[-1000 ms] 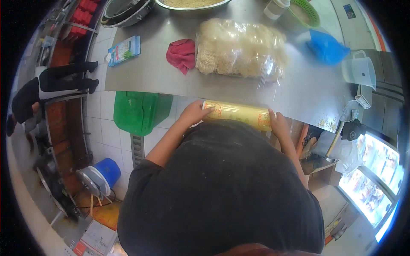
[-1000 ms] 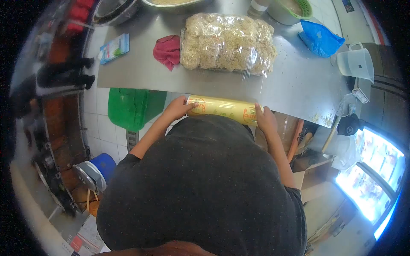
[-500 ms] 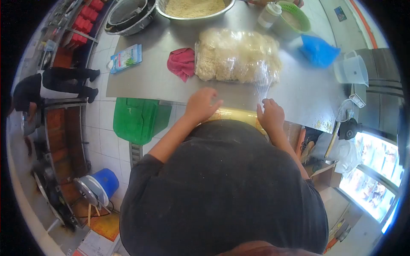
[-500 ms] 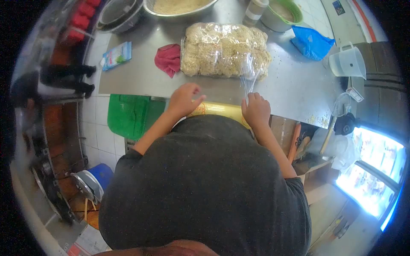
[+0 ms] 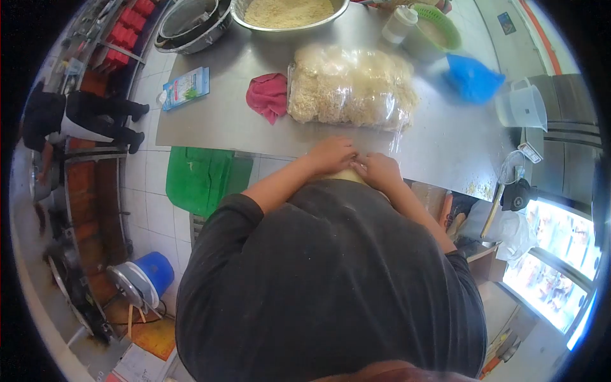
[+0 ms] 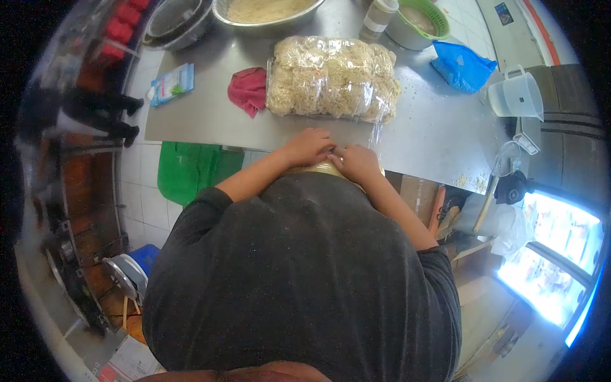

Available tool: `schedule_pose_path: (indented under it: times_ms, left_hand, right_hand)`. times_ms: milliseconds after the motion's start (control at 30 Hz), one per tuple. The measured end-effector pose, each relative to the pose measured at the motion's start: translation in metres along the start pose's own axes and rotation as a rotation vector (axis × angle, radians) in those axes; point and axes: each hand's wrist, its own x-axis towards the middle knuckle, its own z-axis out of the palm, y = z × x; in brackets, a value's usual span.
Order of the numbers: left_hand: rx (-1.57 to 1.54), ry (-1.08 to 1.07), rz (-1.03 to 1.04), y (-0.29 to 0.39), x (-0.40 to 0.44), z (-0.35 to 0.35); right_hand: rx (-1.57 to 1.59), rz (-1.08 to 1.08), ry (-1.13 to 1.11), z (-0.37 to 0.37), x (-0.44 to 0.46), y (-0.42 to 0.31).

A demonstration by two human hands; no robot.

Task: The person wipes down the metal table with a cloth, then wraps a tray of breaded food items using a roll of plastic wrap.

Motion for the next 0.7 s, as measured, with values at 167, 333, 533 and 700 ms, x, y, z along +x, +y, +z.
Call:
schedule_pose_path:
  times_ms: [167,333,533,700]
  left_hand:
    - [0.146,0.164,0.145,0.023,-0.007,-0.016]
    - [0.022,-0.094,0.088,0.009,-0.027,-0.003]
    - [-0.089,-0.195,-0.129,0.014,-0.017,-0.004]
    - [-0.104,-0.271,-0.245,0.012,-0.015,-0.002]
  right_hand:
    - [-0.095,-0.107,-0.054,-0.021,-0.013,-0.001]
    - [0.022,-0.112,-0.111,-0.008,-0.029,0.018]
    - [-0.034,0.039,-0.252,-0.033,-0.023,0.007]
    - [-0.06,0.199,-0.325,-0.028,-0.031,0.036]
